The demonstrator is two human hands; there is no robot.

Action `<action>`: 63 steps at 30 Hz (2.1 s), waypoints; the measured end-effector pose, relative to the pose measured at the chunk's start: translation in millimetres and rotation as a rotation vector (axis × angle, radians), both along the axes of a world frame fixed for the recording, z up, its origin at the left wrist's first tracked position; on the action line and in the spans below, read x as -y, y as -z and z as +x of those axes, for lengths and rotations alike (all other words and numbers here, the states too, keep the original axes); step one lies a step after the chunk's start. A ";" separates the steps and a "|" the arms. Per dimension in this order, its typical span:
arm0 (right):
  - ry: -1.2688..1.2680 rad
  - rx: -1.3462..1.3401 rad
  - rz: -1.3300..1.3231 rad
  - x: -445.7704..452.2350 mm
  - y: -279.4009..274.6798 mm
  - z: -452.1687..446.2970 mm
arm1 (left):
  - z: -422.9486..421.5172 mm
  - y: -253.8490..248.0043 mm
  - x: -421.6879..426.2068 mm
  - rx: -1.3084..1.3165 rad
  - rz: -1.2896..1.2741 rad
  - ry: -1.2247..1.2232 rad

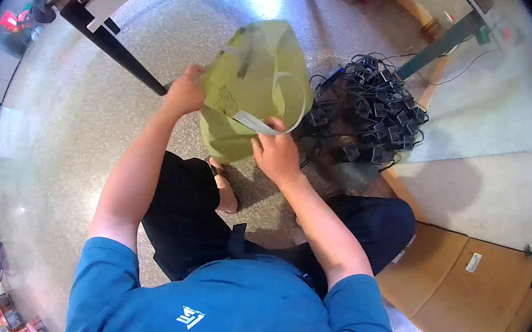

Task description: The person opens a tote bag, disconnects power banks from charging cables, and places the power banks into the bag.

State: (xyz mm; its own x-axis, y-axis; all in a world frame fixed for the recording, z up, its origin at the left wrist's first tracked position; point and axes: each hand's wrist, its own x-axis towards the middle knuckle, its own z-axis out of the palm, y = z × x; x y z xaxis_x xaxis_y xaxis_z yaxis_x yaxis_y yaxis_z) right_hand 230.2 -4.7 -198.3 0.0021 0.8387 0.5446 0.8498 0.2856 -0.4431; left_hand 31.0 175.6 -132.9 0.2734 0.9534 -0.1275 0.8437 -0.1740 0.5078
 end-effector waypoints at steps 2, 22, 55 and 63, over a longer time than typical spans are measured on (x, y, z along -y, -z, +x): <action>-0.022 -0.024 -0.030 -5.0 -1.3 7.6 | -12.9 -8.0 8.3 0.023 0.017 -0.026; -0.052 0.096 -0.497 15.0 105.7 -10.6 | -17.6 78.4 12.2 -0.621 -0.145 0.068; -0.083 0.572 -0.596 -71.5 89.0 -55.1 | -44.0 93.3 -63.7 -0.618 -0.031 0.051; -0.167 0.520 -0.431 -29.9 101.8 -85.9 | -38.5 146.3 -51.7 -0.936 0.201 0.092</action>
State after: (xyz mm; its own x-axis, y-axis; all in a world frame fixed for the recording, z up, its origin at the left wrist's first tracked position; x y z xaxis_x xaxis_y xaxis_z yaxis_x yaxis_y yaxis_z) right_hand 144.3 25.2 -300.1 -0.3169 0.9466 0.0588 0.9423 0.3213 -0.0938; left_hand -7.5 227.3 -279.3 0.2188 0.9611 -0.1688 0.8705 -0.2704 -0.4113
